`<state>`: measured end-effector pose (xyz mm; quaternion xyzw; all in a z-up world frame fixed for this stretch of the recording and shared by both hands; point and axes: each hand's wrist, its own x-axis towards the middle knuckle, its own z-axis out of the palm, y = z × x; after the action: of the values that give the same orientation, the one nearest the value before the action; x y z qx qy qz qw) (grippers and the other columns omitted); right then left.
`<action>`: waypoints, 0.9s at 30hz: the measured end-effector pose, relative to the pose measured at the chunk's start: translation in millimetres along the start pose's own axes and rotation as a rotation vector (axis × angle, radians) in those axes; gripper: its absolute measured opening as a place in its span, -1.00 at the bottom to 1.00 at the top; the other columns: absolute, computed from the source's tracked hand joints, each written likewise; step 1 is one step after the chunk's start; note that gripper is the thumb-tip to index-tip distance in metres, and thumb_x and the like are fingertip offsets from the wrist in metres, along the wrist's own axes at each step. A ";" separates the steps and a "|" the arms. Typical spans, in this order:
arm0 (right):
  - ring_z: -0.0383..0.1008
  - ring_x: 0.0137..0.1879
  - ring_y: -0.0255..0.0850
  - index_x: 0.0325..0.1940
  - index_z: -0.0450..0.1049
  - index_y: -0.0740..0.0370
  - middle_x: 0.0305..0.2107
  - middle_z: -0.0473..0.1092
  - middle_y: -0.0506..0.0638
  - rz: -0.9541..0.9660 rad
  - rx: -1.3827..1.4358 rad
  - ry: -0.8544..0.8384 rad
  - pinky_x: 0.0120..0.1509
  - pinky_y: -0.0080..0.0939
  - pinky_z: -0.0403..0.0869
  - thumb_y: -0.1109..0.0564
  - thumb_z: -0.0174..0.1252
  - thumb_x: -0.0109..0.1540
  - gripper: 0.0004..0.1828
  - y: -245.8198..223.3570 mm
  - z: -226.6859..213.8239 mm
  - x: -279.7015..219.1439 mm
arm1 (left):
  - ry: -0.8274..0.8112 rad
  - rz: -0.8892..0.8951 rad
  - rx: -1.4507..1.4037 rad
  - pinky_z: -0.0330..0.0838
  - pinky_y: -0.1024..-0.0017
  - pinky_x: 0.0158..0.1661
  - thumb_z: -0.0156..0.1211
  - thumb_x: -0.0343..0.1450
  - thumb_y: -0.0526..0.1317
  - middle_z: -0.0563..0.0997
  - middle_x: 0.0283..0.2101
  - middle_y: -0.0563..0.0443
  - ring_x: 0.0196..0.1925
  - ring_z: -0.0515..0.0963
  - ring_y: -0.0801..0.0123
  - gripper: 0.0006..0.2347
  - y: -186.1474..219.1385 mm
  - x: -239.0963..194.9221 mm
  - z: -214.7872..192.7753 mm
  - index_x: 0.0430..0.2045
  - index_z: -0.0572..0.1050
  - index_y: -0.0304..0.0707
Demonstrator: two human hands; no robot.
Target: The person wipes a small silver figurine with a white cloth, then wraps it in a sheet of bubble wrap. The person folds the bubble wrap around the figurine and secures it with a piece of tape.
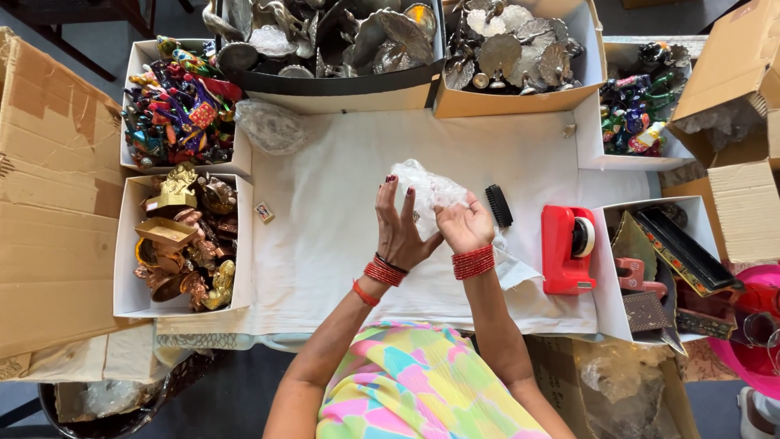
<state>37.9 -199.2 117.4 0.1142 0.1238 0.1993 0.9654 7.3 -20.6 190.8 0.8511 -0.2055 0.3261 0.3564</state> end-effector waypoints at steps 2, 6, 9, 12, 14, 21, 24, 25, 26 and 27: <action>0.10 0.50 0.21 0.48 0.02 0.49 0.42 0.10 0.37 -0.085 0.016 0.027 0.53 0.19 0.18 -0.03 -0.33 0.45 -0.37 13.5 22.3 -4.5 | 0.038 -0.045 -0.010 0.06 -0.15 0.43 0.47 0.28 0.09 -0.06 0.47 -0.38 0.51 0.04 -0.26 -0.04 6.0 -1.5 4.4 0.46 -0.09 -0.27; 0.05 0.53 0.27 0.49 -0.04 0.58 0.43 0.04 0.45 -0.172 0.108 0.107 0.56 0.27 0.09 -0.03 -0.34 0.45 -0.32 31.9 49.4 -7.3 | 0.119 -0.176 -0.029 0.35 0.01 0.34 0.25 0.46 -0.21 0.16 0.37 -0.39 0.40 0.31 -0.25 -0.27 -12.5 -9.1 28.9 0.49 -0.08 -0.27; 0.06 0.51 0.29 0.47 -0.05 0.53 0.42 0.06 0.45 -0.211 -0.023 0.241 0.57 0.26 0.07 -0.07 -0.35 0.45 -0.33 44.2 65.8 -12.8 | 0.105 -0.373 -0.408 0.56 0.24 0.02 0.16 0.54 -0.28 0.53 0.10 -0.23 0.02 0.62 0.06 -0.32 -36.5 13.9 24.3 0.51 -0.14 -0.26; 0.08 0.48 0.27 0.45 0.02 0.53 0.43 0.03 0.41 -0.180 -0.126 0.152 0.54 0.24 0.13 -0.30 -0.29 0.43 -0.17 52.8 69.0 -25.2 | 0.098 -0.142 -0.232 0.58 0.23 -0.15 0.25 0.47 -0.37 0.55 -0.05 -0.22 -0.10 0.64 0.02 -0.37 -32.1 45.1 -2.8 0.42 0.03 -0.28; 0.16 0.40 0.27 0.46 0.12 0.49 0.38 0.11 0.42 -0.204 -0.406 -0.013 0.52 0.26 0.18 -0.30 -0.18 0.48 -0.21 50.9 49.4 -30.5 | -0.012 -0.158 -0.158 0.57 0.23 -0.20 0.26 0.40 -0.40 0.58 -0.10 -0.13 -0.11 0.65 0.04 -0.43 -30.3 51.6 -8.6 0.30 0.12 -0.24; 0.39 0.09 0.22 0.18 0.32 0.34 0.03 0.33 0.28 -1.880 -2.520 0.062 0.20 0.09 0.35 0.03 0.39 0.18 -0.40 108.7 133.6 -39.0 | -0.250 -0.275 -0.300 0.55 0.25 -0.28 0.31 0.27 -0.39 0.66 -0.26 0.06 -0.25 0.65 0.18 -0.67 -4.1 78.3 -36.4 -0.14 0.38 -0.19; 0.50 0.12 0.12 0.18 0.37 0.28 0.04 0.44 0.12 -1.560 -2.371 -0.060 0.25 0.03 0.46 0.18 0.26 0.35 -0.65 74.7 108.5 -35.1 | -0.243 -0.125 -0.206 0.56 0.25 -0.21 0.36 0.28 -0.36 0.64 -0.26 0.09 -0.17 0.64 0.17 -0.78 1.4 86.3 -47.6 -0.27 0.47 -0.15; 0.50 0.12 0.12 0.18 0.37 0.28 0.04 0.44 0.12 -1.559 -2.370 -0.062 0.25 0.03 0.46 0.18 0.26 0.35 -0.65 73.0 110.0 -35.1 | -0.242 -0.126 -0.205 0.56 0.25 -0.21 0.36 0.28 -0.36 0.64 -0.26 0.09 -0.17 0.64 0.17 -0.78 3.2 89.6 -52.2 -0.27 0.47 -0.15; 0.55 0.05 0.06 0.15 0.42 0.26 -0.02 0.49 0.11 -1.445 -2.356 -0.069 0.15 -0.04 0.50 0.21 0.21 0.39 -0.74 71.1 110.9 -36.1 | -0.267 -0.103 -0.172 0.53 0.26 -0.28 0.38 0.27 -0.31 0.64 -0.27 0.10 -0.20 0.64 0.20 -0.79 5.3 92.2 -56.3 -0.30 0.49 -0.16; 0.60 -0.01 0.00 0.12 0.47 0.24 -0.08 0.53 0.09 -1.333 -2.338 -0.076 0.06 -0.12 0.54 0.24 0.17 0.42 -0.82 69.0 111.8 -37.0 | -0.291 -0.079 -0.140 0.51 0.27 -0.36 0.41 0.25 -0.25 0.64 -0.28 0.12 -0.23 0.63 0.22 -0.79 7.3 95.0 -60.1 -0.33 0.51 -0.18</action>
<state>12.2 -171.9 248.7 -0.8460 -0.1125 -0.3199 0.4114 45.2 7.9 293.0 0.8698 -0.2436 0.1700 0.3940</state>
